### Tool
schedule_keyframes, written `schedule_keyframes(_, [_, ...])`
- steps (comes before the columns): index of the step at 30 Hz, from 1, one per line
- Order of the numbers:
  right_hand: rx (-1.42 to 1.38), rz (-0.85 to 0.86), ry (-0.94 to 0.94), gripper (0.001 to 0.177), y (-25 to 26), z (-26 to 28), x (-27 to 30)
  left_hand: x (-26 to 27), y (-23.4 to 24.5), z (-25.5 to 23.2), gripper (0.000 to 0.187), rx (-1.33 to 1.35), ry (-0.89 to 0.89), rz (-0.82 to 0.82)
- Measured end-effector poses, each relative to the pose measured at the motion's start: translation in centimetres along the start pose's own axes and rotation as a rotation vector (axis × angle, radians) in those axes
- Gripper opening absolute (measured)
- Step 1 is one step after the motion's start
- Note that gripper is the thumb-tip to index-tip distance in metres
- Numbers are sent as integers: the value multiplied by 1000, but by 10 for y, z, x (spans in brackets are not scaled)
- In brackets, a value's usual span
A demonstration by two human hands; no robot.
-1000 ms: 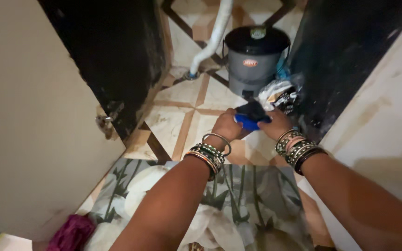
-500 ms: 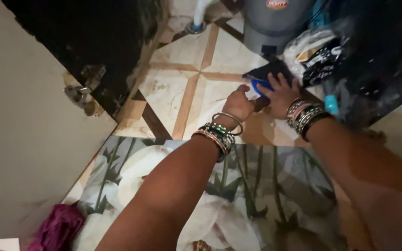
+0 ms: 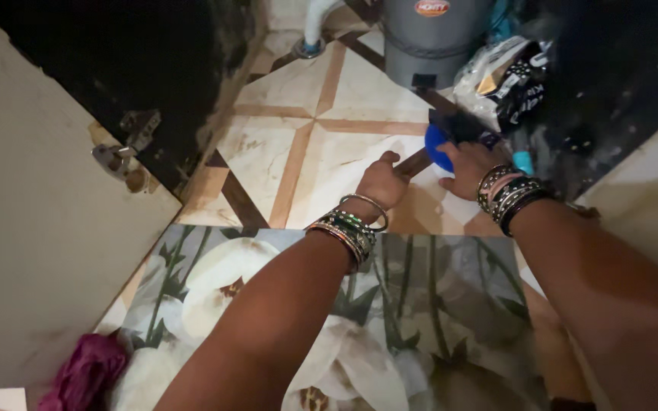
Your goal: The person wipes a small trash bin with a cloth, then places it under the sink. They proceed to organize cleaning supplies, including brushes and bottles, into the cabinet space.
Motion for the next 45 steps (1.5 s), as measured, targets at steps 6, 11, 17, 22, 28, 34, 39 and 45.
schedule_keyframes(6, [-211, 89, -6, 88, -18, -29, -11, -7, -7, -28, 49, -6, -67, 6])
schedule_keyframes(11, [-51, 61, -45, 86, -19, -27, 4, -8, -6, -34, 47, -19, -37, 24])
schedule_keyframes(17, [115, -159, 79, 76, 6, -8, 47, -2, 6, -25, 53, 23, 29, -30])
schedule_keyframes(22, [68, -155, 87, 74, 27, -3, 63, 0, 28, -45, 64, -10, -69, -90])
schedule_keyframes(28, [-3, -246, 103, 75, 64, 9, 83, 4, 50, -88, 73, -34, -64, -74])
schedule_keyframes(34, [-23, -303, 134, 74, 121, 16, 114, 13, 83, -126, 58, -88, -171, -114])
schedule_keyframes(39, [-81, -336, 187, 82, 171, 25, 150, 23, 124, -160, 57, -113, -173, -159])
schedule_keyframes(45, [31, -459, 189, 75, 227, 43, 200, 45, 175, -206, 53, -187, -256, -204])
Point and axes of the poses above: each hand's wrist, its own x-axis away from the middle knuckle, its own y-axis out of the back of the hand, z = x × y, the point moved 3 cm from there along -x, towards the middle knuckle, and after that the axes turned 13 degrees about -y, right-handed, at the moved point
